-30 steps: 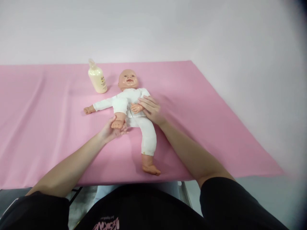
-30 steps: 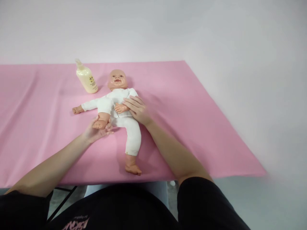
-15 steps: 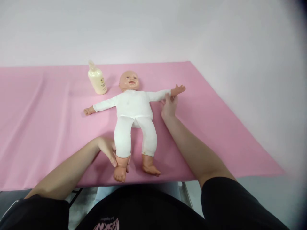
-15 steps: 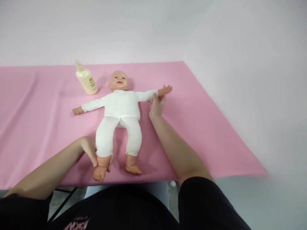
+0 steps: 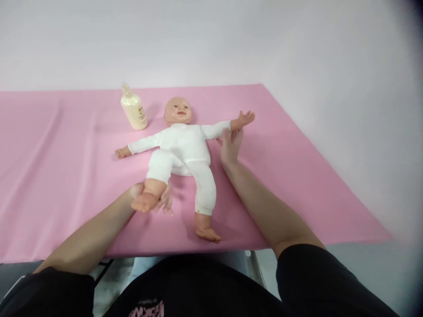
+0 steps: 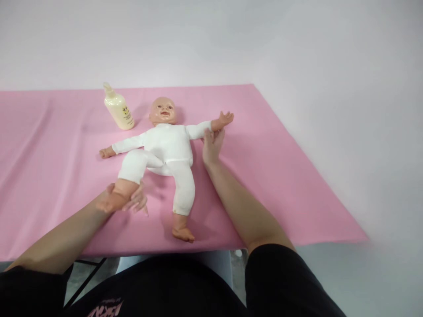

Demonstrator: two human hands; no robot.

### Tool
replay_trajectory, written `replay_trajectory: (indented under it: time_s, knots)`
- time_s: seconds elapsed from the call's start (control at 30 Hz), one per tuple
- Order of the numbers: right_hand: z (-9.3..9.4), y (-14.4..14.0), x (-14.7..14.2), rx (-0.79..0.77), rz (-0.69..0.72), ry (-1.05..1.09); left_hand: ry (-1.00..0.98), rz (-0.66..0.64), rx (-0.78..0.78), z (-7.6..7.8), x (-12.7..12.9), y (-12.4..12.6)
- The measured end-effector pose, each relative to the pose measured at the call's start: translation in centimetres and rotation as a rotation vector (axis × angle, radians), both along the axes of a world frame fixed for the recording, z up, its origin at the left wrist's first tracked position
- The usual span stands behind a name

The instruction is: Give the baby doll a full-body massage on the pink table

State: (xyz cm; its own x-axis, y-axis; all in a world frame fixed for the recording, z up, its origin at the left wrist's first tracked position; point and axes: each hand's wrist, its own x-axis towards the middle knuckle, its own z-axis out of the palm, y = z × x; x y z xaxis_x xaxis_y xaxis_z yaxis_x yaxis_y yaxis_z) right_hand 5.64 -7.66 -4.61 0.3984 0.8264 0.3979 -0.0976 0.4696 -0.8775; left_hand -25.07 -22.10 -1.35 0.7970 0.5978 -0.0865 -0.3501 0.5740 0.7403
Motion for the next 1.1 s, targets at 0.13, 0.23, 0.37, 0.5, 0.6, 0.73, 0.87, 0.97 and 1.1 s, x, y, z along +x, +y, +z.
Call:
replay_trajectory:
  time_s: [0.13,0.23,0.37,0.5,0.6,0.73,0.87,0.97,1.1]
  knots:
    - [0.5,-1.9,-1.6,0.185,0.066,-0.37,-0.073,0.123,-0.118,0.3,0.2,1.1]
    - [0.9,-3.1,-2.1,0.247,0.131,-0.65,-0.022,0.323,-0.247,1.7,1.0,1.6]
    - [1.7,-3.6,-2.0,0.404,0.169,-0.91,0.027,0.424,-0.339,2.7,2.0,1.6]
    - [2.3,-3.6,-2.0,0.449,0.169,-1.06,0.049,0.401,-0.348,2.1,2.1,1.7]
    - [2.5,-3.9,-2.2,0.445,0.165,-1.087,0.015,0.321,-0.288,1.4,1.9,2.0]
    - [2.4,-4.1,-2.4,0.382,0.06,-0.904,-0.025,0.192,-0.155,0.6,1.4,1.9]
    - [1.9,-3.0,-1.9,0.248,-0.027,-0.49,0.019,-0.051,0.02,0.1,0.5,1.5]
    - [1.0,-1.3,-0.6,0.123,-0.051,-0.235,0.106,-0.311,0.136,0.4,0.0,1.3]
    - [-1.1,1.1,1.5,-0.04,-0.087,0.007,0.174,-0.667,0.22,1.8,0.1,1.4]
